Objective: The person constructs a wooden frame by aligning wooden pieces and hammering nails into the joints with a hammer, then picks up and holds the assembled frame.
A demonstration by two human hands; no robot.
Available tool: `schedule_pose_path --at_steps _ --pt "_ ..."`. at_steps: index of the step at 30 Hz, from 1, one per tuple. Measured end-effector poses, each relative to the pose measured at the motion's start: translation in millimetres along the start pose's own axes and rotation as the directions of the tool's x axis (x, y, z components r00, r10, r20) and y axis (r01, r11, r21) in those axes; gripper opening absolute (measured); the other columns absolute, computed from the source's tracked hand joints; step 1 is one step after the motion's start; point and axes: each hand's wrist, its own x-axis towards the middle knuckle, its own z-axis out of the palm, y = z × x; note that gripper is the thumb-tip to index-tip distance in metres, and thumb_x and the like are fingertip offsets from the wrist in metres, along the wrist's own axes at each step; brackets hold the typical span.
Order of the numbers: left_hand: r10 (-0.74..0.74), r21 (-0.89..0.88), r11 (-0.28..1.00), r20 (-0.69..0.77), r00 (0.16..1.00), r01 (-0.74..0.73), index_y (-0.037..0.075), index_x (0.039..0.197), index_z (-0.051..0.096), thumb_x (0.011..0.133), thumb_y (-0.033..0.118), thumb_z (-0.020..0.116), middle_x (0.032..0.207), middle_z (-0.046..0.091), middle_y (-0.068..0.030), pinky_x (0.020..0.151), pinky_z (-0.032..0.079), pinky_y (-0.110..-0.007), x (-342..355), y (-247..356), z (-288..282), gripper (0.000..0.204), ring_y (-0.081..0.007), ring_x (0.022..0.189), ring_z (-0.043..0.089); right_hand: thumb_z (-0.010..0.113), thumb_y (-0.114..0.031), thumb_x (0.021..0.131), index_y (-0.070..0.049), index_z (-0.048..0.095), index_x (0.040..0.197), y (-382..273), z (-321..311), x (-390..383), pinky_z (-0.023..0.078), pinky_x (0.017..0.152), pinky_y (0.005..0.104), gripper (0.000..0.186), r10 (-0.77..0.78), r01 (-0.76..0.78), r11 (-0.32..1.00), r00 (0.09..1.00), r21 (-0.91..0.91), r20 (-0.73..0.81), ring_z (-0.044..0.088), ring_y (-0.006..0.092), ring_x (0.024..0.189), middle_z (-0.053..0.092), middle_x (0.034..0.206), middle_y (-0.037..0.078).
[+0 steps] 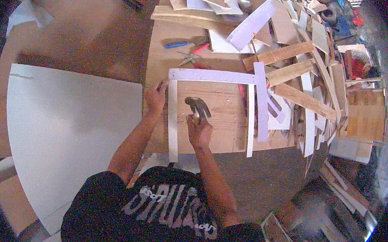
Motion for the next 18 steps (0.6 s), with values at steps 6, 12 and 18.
schedule_pose_path --at_steps 6,12,18 --pt "-0.137 -0.142 0.98 0.047 0.989 0.142 0.002 0.091 0.078 0.083 0.049 0.077 0.068 0.069 -0.0206 0.064 0.051 -0.045 9 7 25 0.048 -0.034 0.062 0.069 0.073 -0.032 0.09 -0.004 0.07 0.101 -7 15 57 0.056 0.064 0.0432 0.029 0.026 -0.026 1.0 0.999 0.012 0.028 0.071 0.0344 0.07 0.074 0.086 0.017" --pt "-0.201 -0.116 0.972 0.026 0.979 0.203 0.006 0.094 0.079 0.082 0.041 0.079 0.07 0.07 -0.0193 0.063 0.052 -0.042 19 -42 45 0.038 -0.0314 0.062 0.07 0.076 -0.031 0.087 -0.004 0.074 0.093 -15 25 73 0.054 0.065 0.0435 0.028 0.009 -0.014 0.998 0.998 0.068 0.066 0.071 0.0353 0.069 0.073 0.079 0.017" --pt "-0.29 -0.231 0.921 0.132 0.948 0.313 0.009 0.1 0.08 0.081 0.035 0.08 0.077 0.074 -0.0163 0.066 0.052 -0.037 24 -7 31 0.033 -0.0254 0.068 0.072 0.076 -0.031 0.087 -0.003 0.073 0.092 -10 21 79 0.054 0.065 0.0432 0.029 0.115 -0.118 0.993 0.989 0.027 0.097 0.071 0.0345 0.07 0.072 0.078 0.017"
